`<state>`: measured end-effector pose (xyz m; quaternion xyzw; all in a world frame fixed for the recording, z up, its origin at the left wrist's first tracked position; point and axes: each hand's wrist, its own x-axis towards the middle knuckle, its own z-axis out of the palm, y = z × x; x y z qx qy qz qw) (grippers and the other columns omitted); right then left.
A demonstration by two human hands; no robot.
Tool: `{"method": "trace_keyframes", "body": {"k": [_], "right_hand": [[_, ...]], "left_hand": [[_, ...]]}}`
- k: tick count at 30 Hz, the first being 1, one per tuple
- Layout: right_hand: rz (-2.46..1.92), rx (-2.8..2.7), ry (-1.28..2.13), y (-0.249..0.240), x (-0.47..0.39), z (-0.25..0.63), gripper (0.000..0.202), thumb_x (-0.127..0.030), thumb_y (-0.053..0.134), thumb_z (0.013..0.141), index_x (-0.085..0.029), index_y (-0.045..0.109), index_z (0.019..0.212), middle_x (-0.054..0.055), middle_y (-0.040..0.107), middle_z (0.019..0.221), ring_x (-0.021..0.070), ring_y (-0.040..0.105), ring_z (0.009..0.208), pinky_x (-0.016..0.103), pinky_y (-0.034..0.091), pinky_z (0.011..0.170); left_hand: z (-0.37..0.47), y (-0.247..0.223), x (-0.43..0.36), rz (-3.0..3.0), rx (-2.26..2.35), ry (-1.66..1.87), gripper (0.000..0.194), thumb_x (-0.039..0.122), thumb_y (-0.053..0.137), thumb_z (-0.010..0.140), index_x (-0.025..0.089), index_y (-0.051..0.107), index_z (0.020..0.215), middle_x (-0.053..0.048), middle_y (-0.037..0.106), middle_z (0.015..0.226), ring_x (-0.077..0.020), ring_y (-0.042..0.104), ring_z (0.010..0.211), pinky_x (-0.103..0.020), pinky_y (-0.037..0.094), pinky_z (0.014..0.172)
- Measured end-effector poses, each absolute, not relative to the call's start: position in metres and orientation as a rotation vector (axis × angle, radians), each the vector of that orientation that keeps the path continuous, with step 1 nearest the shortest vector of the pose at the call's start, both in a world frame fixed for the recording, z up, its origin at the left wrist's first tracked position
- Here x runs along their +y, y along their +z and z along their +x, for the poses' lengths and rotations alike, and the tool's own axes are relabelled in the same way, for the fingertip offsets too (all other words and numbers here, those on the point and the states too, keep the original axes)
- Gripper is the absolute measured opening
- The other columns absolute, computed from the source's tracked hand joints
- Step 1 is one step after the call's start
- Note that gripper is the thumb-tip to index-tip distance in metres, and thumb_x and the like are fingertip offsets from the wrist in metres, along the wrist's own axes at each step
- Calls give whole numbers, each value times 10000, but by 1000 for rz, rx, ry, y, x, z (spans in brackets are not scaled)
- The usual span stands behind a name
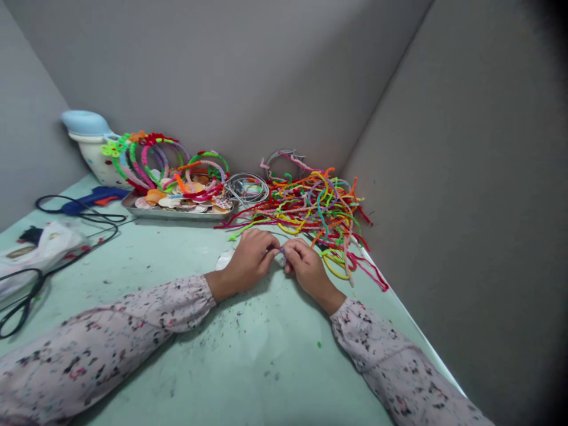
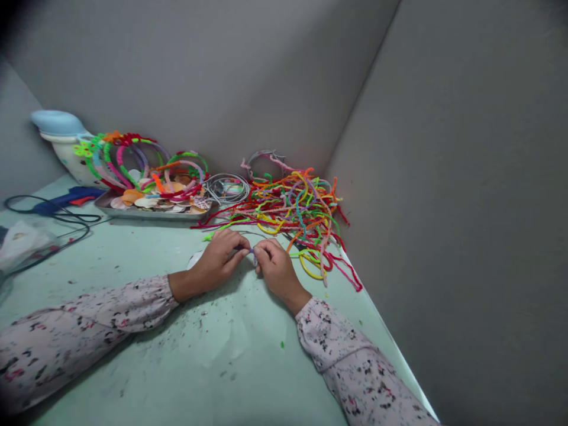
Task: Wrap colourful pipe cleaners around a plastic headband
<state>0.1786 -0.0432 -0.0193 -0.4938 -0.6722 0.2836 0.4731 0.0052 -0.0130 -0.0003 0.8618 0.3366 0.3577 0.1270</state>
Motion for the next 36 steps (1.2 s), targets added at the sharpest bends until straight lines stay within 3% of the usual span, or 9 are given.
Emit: {"method": "trace_keyframes", "body": {"k": [4,8,13,19,27,36], "right_hand": [[-1211,-1641,703,-20,-43,179,256,-361,462,922,-207,603,774,6,561,715,152,554,686,266,457,617],[-1174,-1563,723,-20,-43,177,253,-391,486,900,-201,608,787,22,575,844,128,543,626,255,454,563],[-1188,-1437,728,-21,-41,178,213,-354,502,886,-216,592,1021,29,574,930,124,564,624,264,477,570],[-1232,-1552,490,-20,-39,180,145,-294,507,888,-208,623,877,41,576,895,179,558,846,310,475,738],[-1198,-1627,426,-17,-42,178,120,-246,516,889,-206,629,878,33,569,873,174,557,830,307,452,749],[-1176,-1664,387,-18,-41,179,103,-208,530,880,-208,631,857,27,576,858,172,557,831,306,447,762]], "left_hand": [[5,0,-13,2509,985,1030,144,294,465,906,191,558,866,-37,607,849,-199,494,858,-372,355,822],[5,1,-12,2479,1002,1038,128,277,474,897,192,565,868,-36,610,849,-200,501,860,-374,361,827],[5,2,-10,2389,1054,1080,105,247,503,879,192,592,873,-24,627,859,-190,525,853,-362,368,819],[5,2,-10,2423,1076,1051,160,228,512,870,221,664,920,-14,644,856,-191,535,879,-370,349,838],[6,2,-9,2448,1109,1015,164,264,527,873,191,656,803,-10,635,801,-182,526,838,-371,333,820],[5,-3,-6,2511,1061,904,207,265,463,910,179,633,831,-27,603,804,-190,494,839,-366,339,814]]}}
